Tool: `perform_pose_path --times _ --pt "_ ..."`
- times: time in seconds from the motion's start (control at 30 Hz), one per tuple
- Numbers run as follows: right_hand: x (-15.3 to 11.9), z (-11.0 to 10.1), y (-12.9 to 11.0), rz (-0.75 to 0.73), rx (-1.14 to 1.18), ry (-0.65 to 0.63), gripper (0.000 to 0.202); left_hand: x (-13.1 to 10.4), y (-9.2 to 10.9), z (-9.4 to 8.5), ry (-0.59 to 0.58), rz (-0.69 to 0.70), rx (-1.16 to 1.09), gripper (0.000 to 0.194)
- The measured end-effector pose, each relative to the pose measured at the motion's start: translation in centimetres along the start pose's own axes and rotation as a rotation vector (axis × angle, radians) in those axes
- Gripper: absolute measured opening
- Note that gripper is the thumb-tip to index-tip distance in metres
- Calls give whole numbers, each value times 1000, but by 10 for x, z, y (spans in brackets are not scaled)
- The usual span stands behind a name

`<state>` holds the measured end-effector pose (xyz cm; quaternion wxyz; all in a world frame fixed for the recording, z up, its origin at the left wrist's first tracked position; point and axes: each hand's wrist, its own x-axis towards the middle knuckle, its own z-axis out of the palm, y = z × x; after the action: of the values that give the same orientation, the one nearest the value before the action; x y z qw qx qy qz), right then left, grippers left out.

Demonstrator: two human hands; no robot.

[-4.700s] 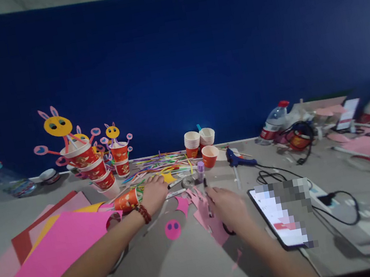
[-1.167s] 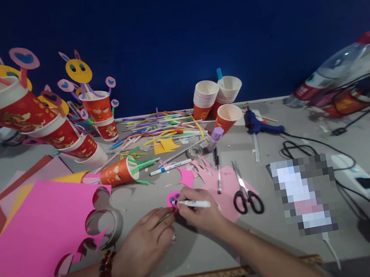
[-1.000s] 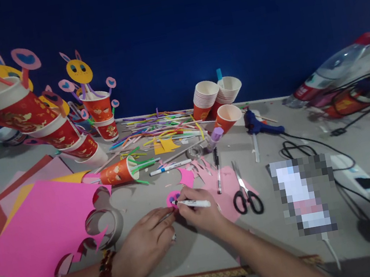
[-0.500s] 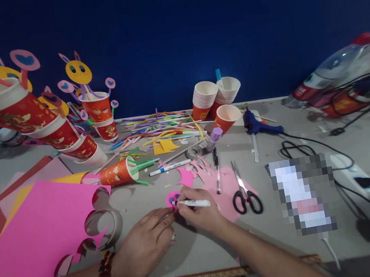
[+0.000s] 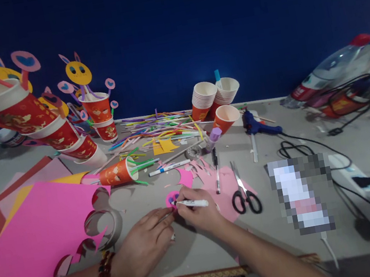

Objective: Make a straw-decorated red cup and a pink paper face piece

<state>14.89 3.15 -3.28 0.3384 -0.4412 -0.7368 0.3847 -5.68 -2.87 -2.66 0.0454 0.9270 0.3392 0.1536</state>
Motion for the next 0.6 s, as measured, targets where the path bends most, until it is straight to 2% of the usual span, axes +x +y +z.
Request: perform_pose_path --times 0.6 --pt "0 1 1 12 16 29 13 0 0 -1 -10 8 -6 13"
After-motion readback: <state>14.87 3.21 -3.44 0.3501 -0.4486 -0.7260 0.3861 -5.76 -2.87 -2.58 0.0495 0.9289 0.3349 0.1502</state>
